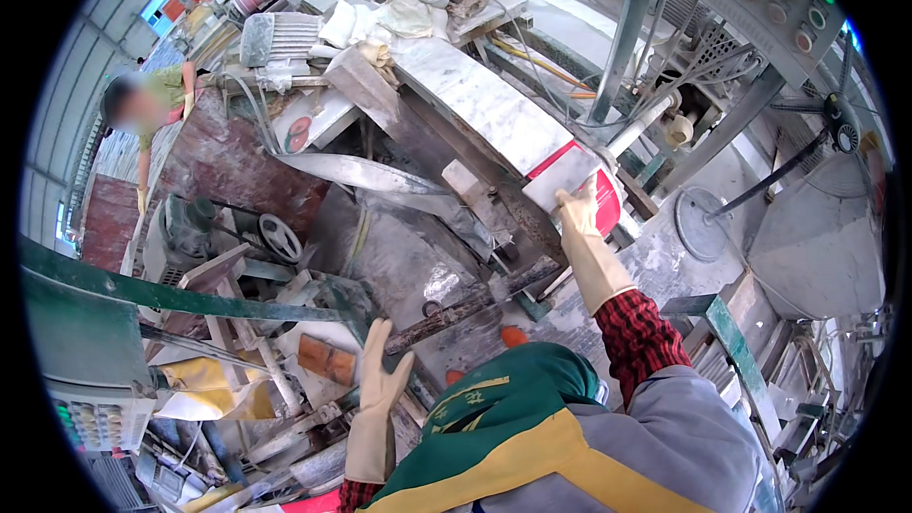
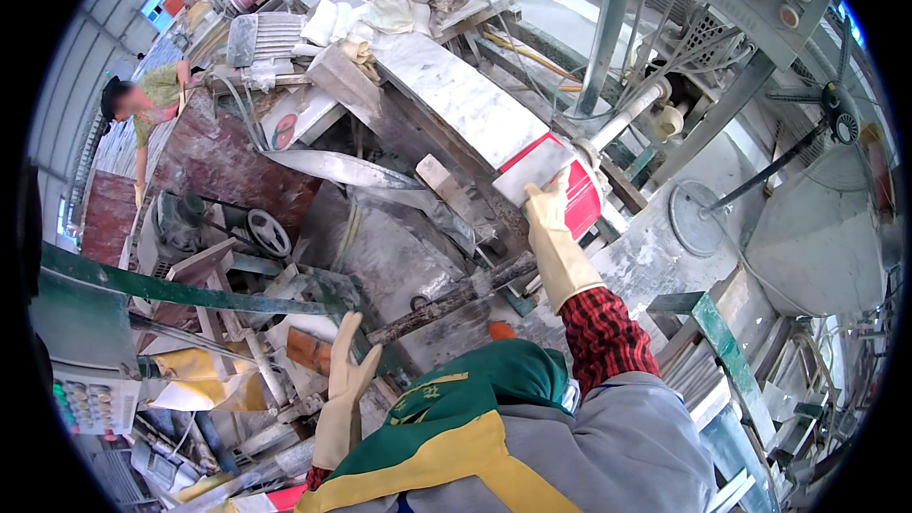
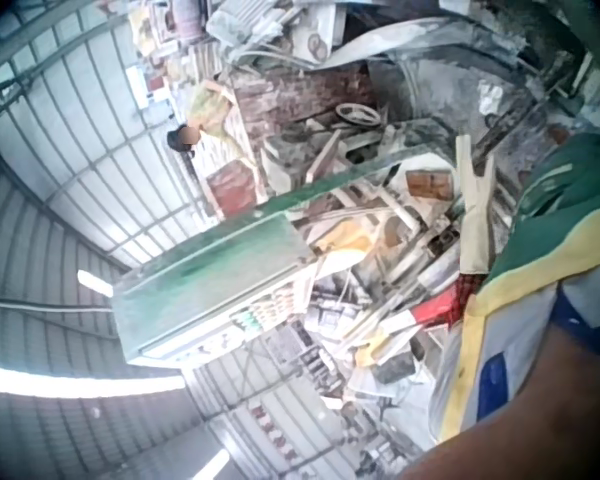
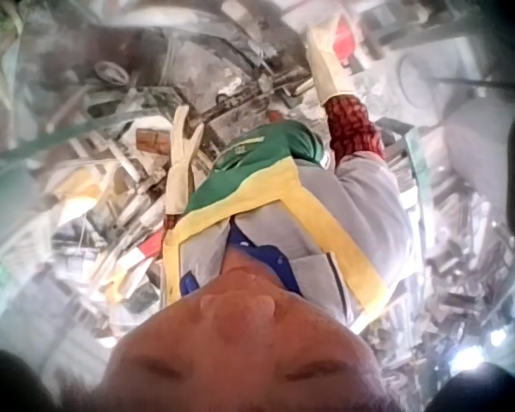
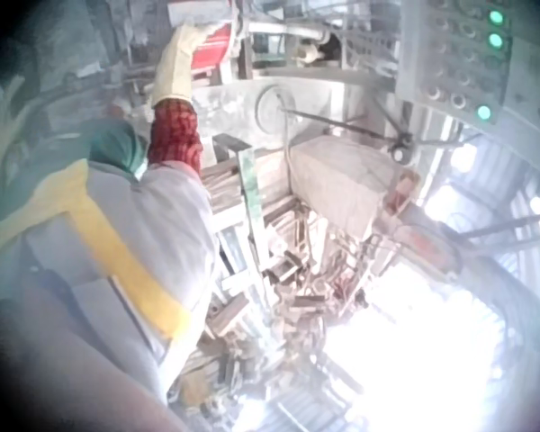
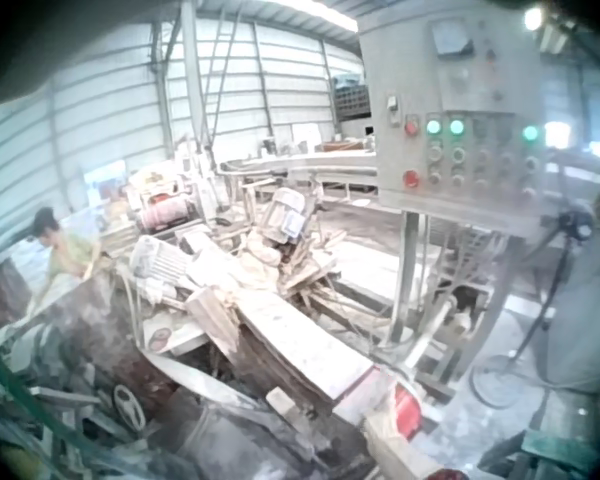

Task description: The person operates a machine in a factory setting, feeding white rectangular blocks onto a conveyor belt. They wear gloves and a green apron while handling the materials and adjusting the equipment.

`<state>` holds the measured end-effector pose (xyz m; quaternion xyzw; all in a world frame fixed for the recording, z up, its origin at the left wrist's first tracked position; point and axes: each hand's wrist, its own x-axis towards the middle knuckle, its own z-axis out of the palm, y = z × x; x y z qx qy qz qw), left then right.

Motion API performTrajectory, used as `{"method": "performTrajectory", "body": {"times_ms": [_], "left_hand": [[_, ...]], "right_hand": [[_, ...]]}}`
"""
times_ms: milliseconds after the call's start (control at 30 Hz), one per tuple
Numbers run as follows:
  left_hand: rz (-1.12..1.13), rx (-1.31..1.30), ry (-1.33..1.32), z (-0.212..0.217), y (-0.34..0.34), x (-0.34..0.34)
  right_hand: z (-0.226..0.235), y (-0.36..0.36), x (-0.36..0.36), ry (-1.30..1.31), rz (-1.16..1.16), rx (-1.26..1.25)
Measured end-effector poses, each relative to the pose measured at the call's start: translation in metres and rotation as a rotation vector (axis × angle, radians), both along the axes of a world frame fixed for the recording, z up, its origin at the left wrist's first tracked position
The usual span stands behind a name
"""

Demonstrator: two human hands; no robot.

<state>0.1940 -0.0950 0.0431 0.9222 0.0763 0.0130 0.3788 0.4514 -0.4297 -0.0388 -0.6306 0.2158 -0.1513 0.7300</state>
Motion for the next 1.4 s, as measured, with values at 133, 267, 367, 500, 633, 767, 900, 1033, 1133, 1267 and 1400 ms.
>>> {"method": "performTrajectory", "body": {"times_ms": [133,267,367,500,633,767,900,1033,1133,1267,1400], "left_hand": [[0.235,-0.138,0.055,-0.033,0.043,-0.051],[0.443,-0.301,0.112,-0.029,0.044,-0.073],[0.476,-0.327,0.112,-0.042,0.048,-0.084],[0.464,-0.325,0.13,-0.056,0.051,-0.088],[0.434,-0.282,0.138,-0.045,0.045,-0.08],[0.415,-0.276,0.145,-0.05,0.057,-0.084],[0.467,-0.343,0.097,-0.063,0.082,-0.1],[0.585,-0.321,0.069,-0.041,0.104,-0.124],[0.718,-0.097,-0.065,-0.05,0.159,-0.17],[1.015,0.361,-0.147,-0.068,0.244,-0.285],[1.253,0.728,0.045,-0.049,0.299,-0.388]], "right_hand": [[-0.027,-0.015,0.031,0.088,0.038,0.036],[-0.027,-0.019,0.041,0.07,0.073,0.019],[-0.009,-0.022,0.037,0.342,0.275,-0.248],[0.017,-0.027,0.045,0.816,0.56,-0.414],[0.059,-0.019,0.043,1.07,0.74,-0.87],[0.075,-0.002,0.038,0.991,0.619,-1.219],[0.054,0.077,0.011,0.397,0.847,-1.331],[0.075,0.181,-0.075,0.078,1.258,-1.182],[0.034,0.23,-0.128,-0.037,1.506,-1.234],[0.013,0.244,-0.167,-0.067,1.745,-1.265],[-0.021,0.215,-0.161,0.069,1.667,-1.281]]}}
